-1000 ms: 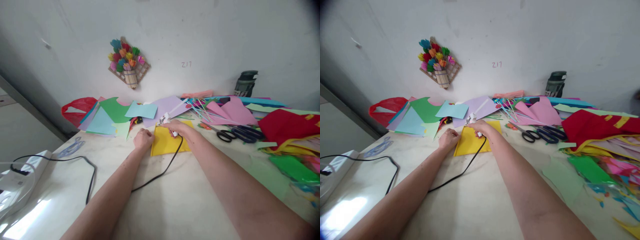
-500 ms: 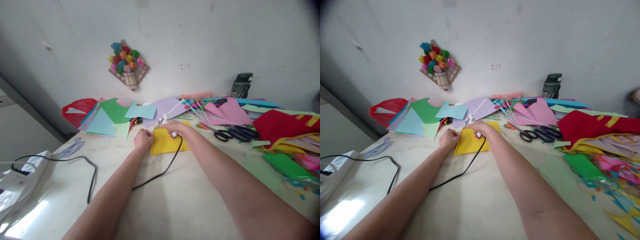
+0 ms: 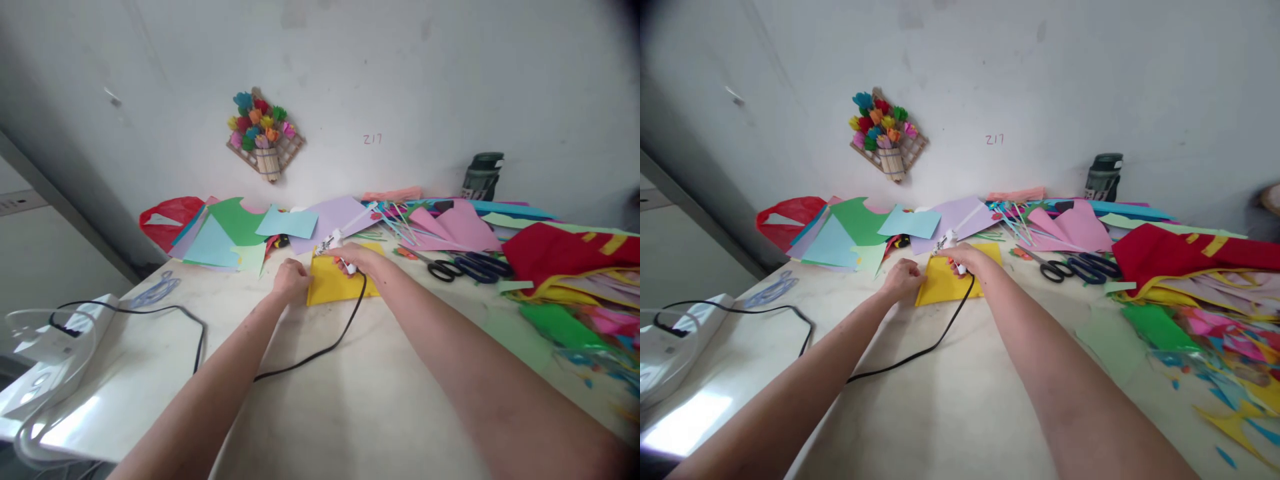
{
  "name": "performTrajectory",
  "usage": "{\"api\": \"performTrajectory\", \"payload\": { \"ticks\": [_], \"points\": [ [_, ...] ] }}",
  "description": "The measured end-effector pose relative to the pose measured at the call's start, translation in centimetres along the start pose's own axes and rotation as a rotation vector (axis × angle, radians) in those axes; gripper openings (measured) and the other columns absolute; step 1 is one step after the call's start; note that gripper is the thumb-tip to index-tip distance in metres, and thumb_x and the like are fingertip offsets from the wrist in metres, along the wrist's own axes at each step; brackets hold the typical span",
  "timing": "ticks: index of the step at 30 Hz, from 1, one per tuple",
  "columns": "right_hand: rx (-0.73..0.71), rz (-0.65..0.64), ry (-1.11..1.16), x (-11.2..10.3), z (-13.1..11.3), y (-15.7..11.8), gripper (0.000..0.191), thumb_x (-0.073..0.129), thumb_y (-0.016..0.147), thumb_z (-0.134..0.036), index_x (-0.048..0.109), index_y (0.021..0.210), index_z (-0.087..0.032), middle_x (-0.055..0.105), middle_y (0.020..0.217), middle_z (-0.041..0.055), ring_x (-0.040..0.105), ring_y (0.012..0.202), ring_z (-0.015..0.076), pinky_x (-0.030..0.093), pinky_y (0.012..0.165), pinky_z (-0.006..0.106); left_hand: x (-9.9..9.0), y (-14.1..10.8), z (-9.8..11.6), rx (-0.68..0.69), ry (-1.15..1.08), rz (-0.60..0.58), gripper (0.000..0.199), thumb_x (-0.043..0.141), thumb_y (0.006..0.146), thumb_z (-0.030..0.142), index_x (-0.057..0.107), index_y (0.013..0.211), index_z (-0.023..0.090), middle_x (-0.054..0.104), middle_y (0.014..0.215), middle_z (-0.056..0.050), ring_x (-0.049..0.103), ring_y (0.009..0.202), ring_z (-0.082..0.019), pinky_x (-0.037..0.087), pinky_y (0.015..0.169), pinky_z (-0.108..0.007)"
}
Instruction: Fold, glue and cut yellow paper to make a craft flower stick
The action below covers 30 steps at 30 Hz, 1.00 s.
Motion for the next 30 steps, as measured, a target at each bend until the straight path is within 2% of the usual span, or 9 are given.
{"api": "performTrajectory", "payload": {
  "ticks": [4,12,30],
  "points": [
    [-0.013,0.031,0.025,0.1,-0.1,-0.4,0.04,0.06,0.067,-0.051,0.047,0.073,-0.014,0.048,0.048,-0.0025,0.043,0.035,0.0075,0.035,0.032,0.02,0.1,-0.8,-0.2,0.019,-0.074,0.084,0.007,0.057,0.059,0.02,0.062,0.058,0.015,0.057,0.098,-0.007,0.054,0.089,-0.016,0.038,0.08,-0.022],
    [0.002,0.053,-0.005,0.1,0.4,-0.1,0.053,0.054,0.062,-0.065,0.046,0.073,-0.014,0.049,0.05,-0.001,0.044,0.036,0.0076,0.037,0.033,0.02,0.2,-1.0,-0.5,-0.001,-0.117,0.101,0.007,0.056,0.059,0.018,0.062,0.058,0.015,0.056,0.102,-0.008,0.053,0.092,-0.016,0.038,0.083,-0.022],
    [-0.046,-0.005,-0.053,0.3,0.2,-1.2,0.044,0.055,0.067,-0.058,0.043,0.069,-0.016,0.044,0.046,-0.0048,0.042,0.033,0.0066,0.038,0.034,0.02,0.2,-1.0,-0.4,-0.009,-0.093,0.078,0.009,0.056,0.061,0.022,0.062,0.059,0.016,0.057,0.103,-0.006,0.053,0.094,-0.016,0.038,0.083,-0.021]
  ]
}}
Point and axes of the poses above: each hand's wrist, its own y-axis towards the middle knuckle, its own x-axis out of the palm, z = x × y, the point moved 6 cm from there along y, towards the middle knuckle
